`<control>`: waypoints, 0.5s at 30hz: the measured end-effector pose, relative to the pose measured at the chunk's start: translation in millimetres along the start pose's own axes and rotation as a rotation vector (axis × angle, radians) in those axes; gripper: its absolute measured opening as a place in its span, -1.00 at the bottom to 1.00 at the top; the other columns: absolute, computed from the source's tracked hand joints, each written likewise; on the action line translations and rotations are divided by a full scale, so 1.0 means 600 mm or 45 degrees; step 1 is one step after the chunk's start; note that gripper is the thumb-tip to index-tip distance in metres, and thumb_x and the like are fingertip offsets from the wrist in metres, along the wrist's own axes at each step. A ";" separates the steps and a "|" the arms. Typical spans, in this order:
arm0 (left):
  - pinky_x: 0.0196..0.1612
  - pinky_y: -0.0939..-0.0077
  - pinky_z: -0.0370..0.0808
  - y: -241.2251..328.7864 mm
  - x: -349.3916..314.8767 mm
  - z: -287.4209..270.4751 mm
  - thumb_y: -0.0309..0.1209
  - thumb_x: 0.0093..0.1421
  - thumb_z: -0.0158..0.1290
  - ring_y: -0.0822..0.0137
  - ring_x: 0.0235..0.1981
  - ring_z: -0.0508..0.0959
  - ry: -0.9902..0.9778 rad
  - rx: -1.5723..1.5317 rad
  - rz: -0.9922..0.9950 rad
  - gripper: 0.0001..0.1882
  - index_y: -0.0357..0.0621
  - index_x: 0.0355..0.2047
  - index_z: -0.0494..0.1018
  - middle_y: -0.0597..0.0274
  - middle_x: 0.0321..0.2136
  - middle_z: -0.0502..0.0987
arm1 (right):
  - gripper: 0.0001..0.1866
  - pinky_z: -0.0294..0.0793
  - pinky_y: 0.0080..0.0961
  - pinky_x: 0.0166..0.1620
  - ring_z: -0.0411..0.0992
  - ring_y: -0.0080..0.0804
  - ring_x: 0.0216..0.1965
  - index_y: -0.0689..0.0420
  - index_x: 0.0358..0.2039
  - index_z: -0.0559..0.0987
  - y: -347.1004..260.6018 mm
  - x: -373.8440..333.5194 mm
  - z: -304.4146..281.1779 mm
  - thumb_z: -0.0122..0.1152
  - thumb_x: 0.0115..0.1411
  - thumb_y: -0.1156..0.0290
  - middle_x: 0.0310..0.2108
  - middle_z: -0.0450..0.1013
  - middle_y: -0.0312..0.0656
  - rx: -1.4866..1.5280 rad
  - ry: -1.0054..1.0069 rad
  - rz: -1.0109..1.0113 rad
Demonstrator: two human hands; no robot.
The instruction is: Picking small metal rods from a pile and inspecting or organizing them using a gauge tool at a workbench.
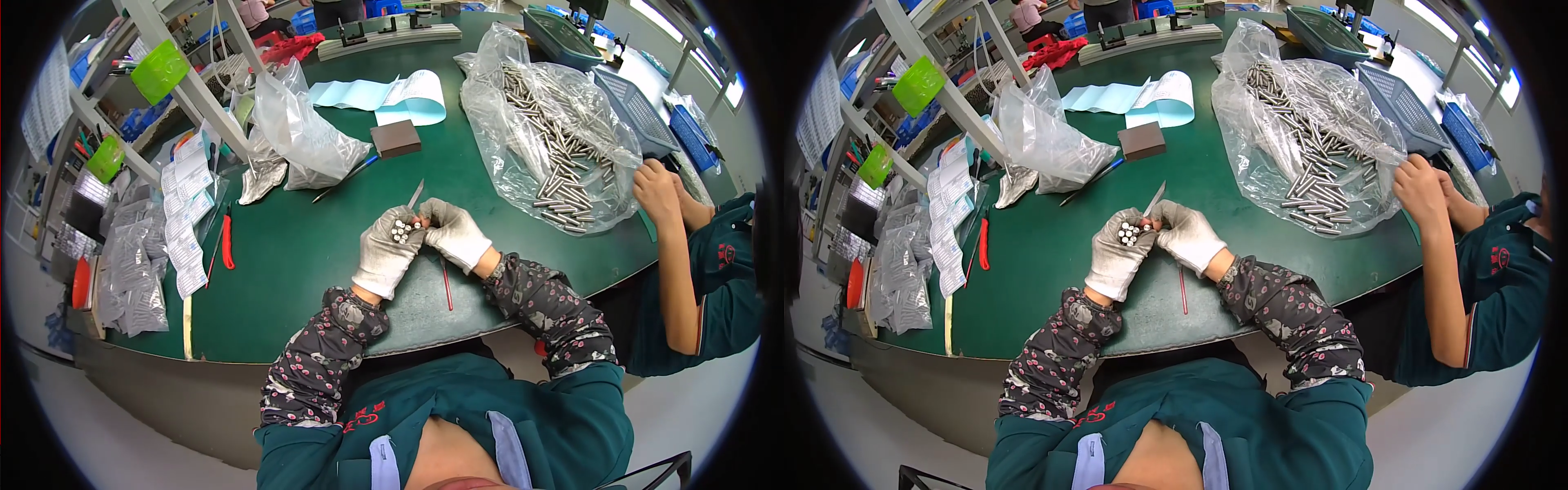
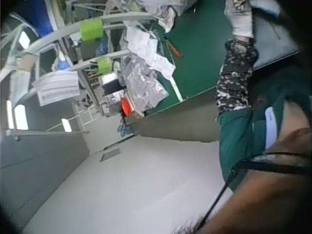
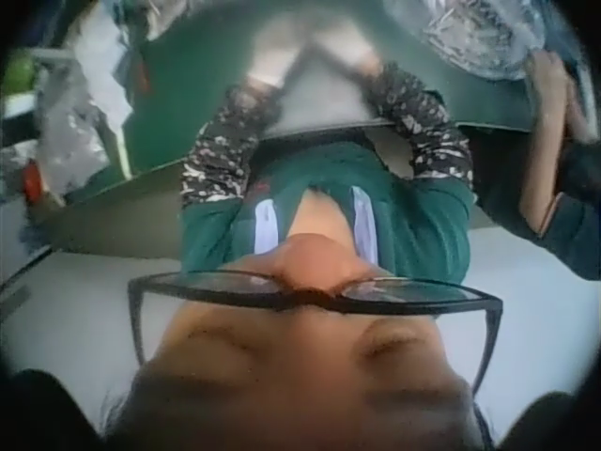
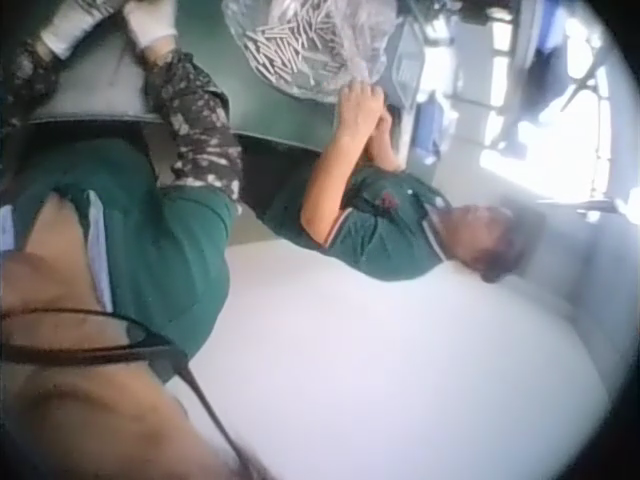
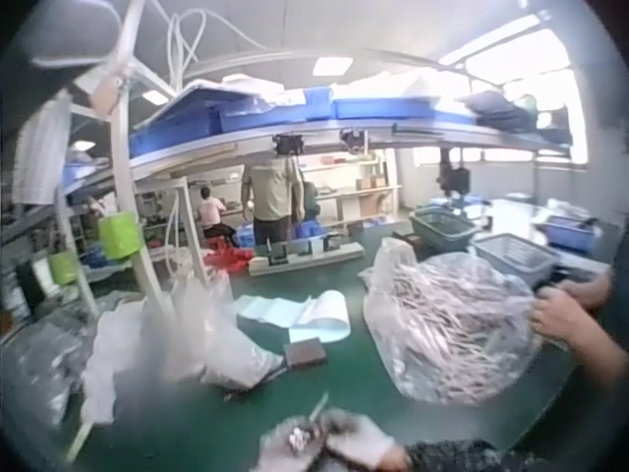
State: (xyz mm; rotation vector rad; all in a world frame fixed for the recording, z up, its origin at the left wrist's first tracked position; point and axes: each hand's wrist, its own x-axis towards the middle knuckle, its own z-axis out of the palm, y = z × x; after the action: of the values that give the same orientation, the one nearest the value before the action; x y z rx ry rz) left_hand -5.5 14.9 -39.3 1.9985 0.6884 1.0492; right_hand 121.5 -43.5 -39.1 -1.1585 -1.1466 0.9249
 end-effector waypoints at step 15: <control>-0.53 0.79 0.32 0.052 0.002 -0.016 -0.56 0.01 0.08 0.64 -0.54 0.37 0.031 -0.698 -0.546 -0.86 -0.19 -0.39 0.39 0.42 -0.53 0.43 | -0.77 0.29 -0.75 -0.35 0.27 -0.69 -0.43 0.17 -0.28 0.42 -0.073 -0.015 -0.021 0.11 0.00 0.50 -0.42 0.34 -0.39 0.065 -0.004 0.092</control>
State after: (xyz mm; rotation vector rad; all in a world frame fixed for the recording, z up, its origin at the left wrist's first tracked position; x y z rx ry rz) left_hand -9.7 1.9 -9.4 1.2990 0.7092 0.8808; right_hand 131.2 -63.1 1.7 -1.1638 -1.0831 1.0061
